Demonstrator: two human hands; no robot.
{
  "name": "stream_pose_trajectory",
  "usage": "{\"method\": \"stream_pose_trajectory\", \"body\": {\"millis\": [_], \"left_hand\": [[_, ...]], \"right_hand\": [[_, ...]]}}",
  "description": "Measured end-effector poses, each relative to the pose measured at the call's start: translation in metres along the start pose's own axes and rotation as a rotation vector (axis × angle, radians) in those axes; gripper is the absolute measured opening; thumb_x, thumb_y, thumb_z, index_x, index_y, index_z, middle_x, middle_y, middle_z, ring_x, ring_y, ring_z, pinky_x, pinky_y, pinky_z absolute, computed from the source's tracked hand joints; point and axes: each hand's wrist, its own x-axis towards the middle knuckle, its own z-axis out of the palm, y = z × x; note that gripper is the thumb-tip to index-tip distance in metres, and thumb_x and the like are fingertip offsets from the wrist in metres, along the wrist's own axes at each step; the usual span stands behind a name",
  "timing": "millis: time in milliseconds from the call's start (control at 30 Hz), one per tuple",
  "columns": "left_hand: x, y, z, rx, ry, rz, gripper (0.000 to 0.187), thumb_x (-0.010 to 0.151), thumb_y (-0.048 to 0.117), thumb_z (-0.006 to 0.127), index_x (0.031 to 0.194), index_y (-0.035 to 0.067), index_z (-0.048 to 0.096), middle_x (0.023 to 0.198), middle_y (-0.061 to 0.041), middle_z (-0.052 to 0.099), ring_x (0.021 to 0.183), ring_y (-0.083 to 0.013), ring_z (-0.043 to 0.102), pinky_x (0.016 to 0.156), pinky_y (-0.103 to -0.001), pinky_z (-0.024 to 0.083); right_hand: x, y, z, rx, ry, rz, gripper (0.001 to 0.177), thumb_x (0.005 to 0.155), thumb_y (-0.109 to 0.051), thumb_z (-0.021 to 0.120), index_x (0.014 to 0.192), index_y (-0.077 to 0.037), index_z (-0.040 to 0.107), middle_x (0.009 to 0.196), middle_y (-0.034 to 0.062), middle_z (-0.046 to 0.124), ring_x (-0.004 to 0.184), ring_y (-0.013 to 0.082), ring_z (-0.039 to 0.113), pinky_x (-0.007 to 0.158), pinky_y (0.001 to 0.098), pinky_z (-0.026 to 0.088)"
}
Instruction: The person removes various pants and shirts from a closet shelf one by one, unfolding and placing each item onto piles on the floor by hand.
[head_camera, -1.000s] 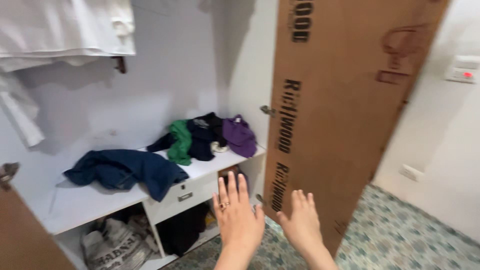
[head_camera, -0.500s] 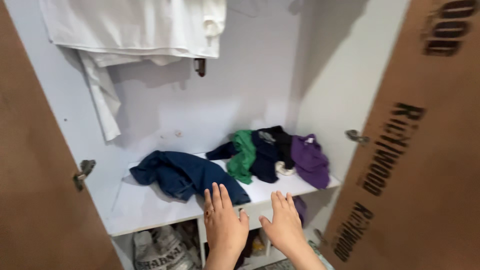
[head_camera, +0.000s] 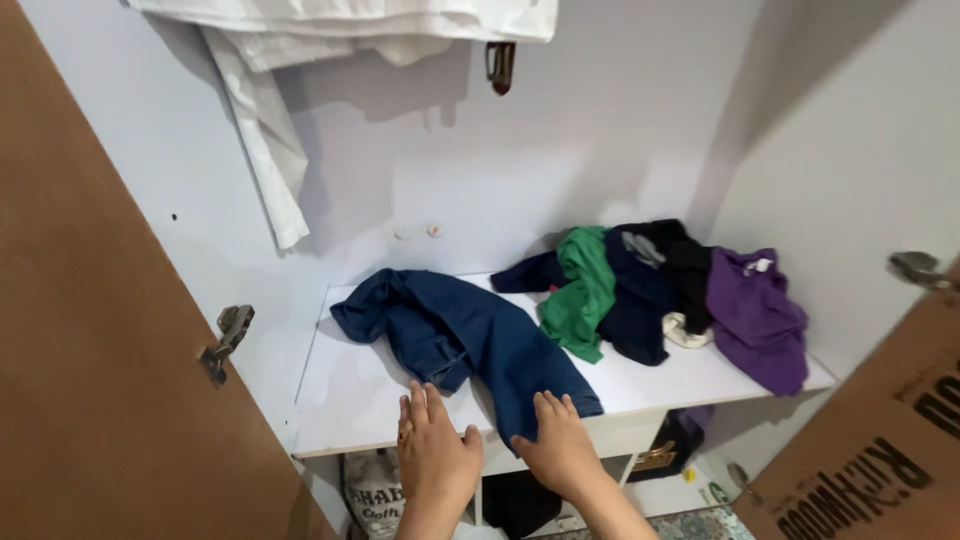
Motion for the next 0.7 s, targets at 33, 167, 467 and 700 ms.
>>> {"method": "stream_pose_trajectory", "body": {"millis": [33,167,467,700], "left_hand": [[0.01,-0.004,0.003,0.01,-0.004,-0.018,0.084,0.088,0.034,0.068,0.154,0.002,0.027,0.166,-0.015,0.019,0.155,-0.0311,0.016,0.125,-0.039,0.019],[0.057,-0.023,0.016,0.019,-0.063,-0.092,0.088,0.089,0.037,0.068,0.155,0.001,0.022,0.165,-0.017,0.016,0.154,-0.0321,0.014,0.124,-0.039,0.017],[0.172,-0.037,0.03,0.0,-0.057,-0.271,0.084,0.092,0.037,0.066,0.155,0.001,0.023,0.166,-0.018,0.018,0.154,-0.0325,0.018,0.124,-0.04,0.021],[0.192,-0.045,0.039,-0.021,-0.034,-0.35,0.075,0.091,0.034,0.065,0.152,0.004,0.033,0.165,-0.016,0.024,0.153,-0.0316,0.025,0.123,-0.04,0.026]], "right_hand": [[0.014,0.0,0.006,0.0,-0.009,-0.006,0.083,0.087,-0.038,0.074,0.151,-0.001,0.036,0.16,0.0176,0.033,0.154,0.0388,0.019,0.124,0.0409,0.023],[0.083,0.005,0.029,-0.026,-0.082,-0.035,0.084,0.087,-0.041,0.074,0.151,-0.001,0.037,0.16,0.0186,0.033,0.152,0.0408,0.022,0.124,0.0415,0.022],[0.222,-0.007,0.071,-0.002,-0.114,-0.159,0.08,0.086,-0.04,0.074,0.148,0.0,0.043,0.157,0.0212,0.041,0.15,0.0404,0.032,0.124,0.0432,0.029],[0.276,-0.057,0.085,-0.156,-0.1,-0.224,0.092,0.085,-0.045,0.077,0.152,-0.003,0.032,0.16,0.0196,0.032,0.149,0.0407,0.029,0.12,0.0453,0.03]]}}
